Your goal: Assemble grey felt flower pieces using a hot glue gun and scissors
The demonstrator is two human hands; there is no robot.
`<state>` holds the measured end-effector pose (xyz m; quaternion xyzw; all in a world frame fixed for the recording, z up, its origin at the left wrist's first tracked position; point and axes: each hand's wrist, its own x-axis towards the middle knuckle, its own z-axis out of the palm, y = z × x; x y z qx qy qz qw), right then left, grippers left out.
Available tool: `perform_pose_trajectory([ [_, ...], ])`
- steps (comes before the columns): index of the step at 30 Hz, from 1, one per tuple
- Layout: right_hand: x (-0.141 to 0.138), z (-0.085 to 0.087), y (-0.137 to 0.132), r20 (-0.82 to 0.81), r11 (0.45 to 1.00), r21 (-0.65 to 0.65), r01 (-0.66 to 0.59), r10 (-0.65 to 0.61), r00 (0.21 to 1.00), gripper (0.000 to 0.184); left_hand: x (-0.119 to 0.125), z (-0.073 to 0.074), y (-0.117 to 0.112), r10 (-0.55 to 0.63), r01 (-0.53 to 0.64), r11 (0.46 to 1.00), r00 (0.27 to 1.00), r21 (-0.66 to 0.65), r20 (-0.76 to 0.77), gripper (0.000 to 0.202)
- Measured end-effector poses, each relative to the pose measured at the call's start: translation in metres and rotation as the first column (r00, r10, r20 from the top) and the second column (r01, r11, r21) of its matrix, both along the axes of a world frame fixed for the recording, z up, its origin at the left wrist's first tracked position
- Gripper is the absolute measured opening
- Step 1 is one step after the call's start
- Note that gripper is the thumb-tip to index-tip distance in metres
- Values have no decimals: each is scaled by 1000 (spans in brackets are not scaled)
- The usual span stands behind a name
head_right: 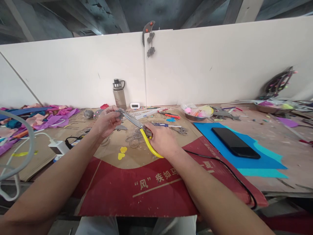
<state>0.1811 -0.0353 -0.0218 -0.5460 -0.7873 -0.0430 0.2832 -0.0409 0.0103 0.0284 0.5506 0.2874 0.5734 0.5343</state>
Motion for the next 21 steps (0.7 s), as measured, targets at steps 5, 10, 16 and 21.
perform_pose_trajectory([
  [5,1,-2,0,8,1000,5,4,-4,1000,34,-1,1,0,2,-2,1000,1000,2,-3,20],
  [10,0,-1,0,24,1000,5,14,-15,1000,33,0,2,-1,12,-12,1000,1000,-13,1,21],
  [16,-1,1,-2,29,1000,-5,19,-19,999,32,-1,0,2,-1,1,1000,1000,-8,9,21],
  [21,-1,2,-3,0,1000,-17,-8,8,1000,27,-2,-2,3,-17,19,998,999,-59,31,19],
])
